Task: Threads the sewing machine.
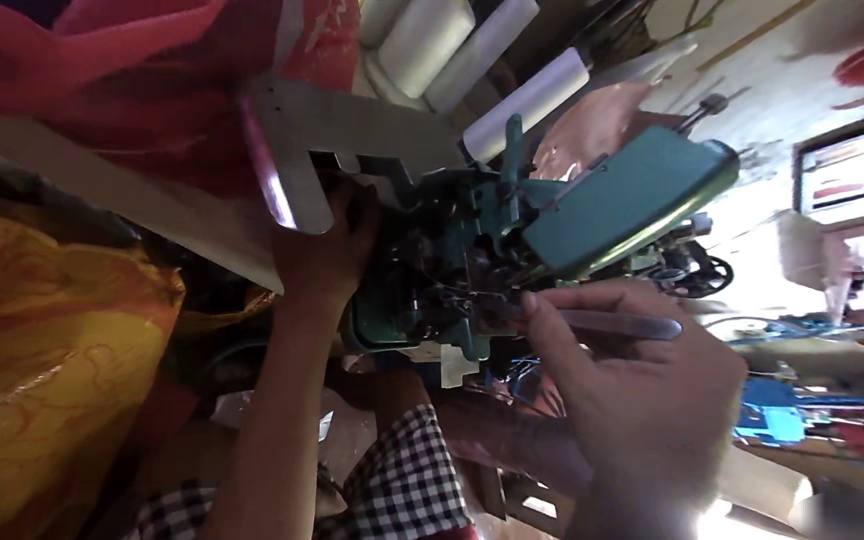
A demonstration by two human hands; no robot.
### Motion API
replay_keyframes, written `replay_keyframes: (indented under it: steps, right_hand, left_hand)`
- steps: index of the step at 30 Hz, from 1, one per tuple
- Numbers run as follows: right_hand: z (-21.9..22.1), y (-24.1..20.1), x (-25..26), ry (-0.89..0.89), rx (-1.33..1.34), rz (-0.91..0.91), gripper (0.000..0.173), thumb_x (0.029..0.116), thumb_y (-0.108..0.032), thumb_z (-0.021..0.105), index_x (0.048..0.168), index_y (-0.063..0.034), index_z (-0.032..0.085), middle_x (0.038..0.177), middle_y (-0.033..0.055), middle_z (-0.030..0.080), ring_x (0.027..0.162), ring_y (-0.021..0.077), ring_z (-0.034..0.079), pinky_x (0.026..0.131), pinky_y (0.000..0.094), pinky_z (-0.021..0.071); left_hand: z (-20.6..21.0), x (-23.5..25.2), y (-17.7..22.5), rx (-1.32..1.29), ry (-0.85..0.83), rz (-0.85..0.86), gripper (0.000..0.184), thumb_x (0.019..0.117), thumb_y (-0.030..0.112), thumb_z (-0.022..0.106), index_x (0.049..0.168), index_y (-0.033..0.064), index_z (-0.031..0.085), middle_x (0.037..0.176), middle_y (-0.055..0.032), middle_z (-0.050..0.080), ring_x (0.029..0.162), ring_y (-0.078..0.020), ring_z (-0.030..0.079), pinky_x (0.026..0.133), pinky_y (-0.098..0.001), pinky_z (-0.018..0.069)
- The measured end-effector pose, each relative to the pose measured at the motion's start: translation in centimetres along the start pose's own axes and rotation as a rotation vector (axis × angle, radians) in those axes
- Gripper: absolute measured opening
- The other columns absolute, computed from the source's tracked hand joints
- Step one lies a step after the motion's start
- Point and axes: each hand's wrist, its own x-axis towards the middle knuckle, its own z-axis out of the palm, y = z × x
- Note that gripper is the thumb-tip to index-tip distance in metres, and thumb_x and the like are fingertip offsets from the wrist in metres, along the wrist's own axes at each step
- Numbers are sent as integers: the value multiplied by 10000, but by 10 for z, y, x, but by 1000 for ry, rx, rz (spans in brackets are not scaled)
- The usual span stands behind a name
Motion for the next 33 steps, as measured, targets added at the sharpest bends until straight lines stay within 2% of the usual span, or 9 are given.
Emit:
replay_keyframes:
  steps: [13,18,23,28,33]
  right_hand:
    - [-10,5,9,-108,21,-14,117,896,-211,704,932,-100,696,811,-100,726,722,-85,675,649,103,576]
    - [-13,7,12,-144,22,-20,116,900,-219,701,934,-109,698,808,-116,722,714,-98,666,643,93,570]
    - [-14,8,14,-152,64,-30,106,897,-203,701,944,-108,702,811,-119,724,716,-84,674,645,104,581]
    - [-14,9,14,-157,42,-39,112,897,-223,699,931,-116,705,808,-116,724,717,-81,673,647,107,577]
    - [-12,6,13,-127,54,4,103,888,-207,705,926,-111,699,795,-113,718,706,-58,689,646,129,602]
  left_hand:
    - [-1,1,1,-12,-51,-52,346,1020,371,578,1089,77,747,1094,-172,716,1071,-350,674,889,-612,498]
    - [0,2,-1,-20,-40,-54,349,1008,386,583,1077,89,752,1086,-165,720,1092,-333,667,929,-591,486]
    - [1,2,-2,-5,-49,-59,353,1016,408,566,1066,108,745,1045,-146,728,1022,-325,692,850,-599,517]
    - [-1,2,3,31,-73,-99,366,1019,418,559,1104,110,739,1091,-160,719,1052,-349,683,848,-612,509]
    - [3,2,-2,-8,-15,-31,320,1007,369,583,1033,95,745,1007,-143,727,975,-312,697,823,-567,527]
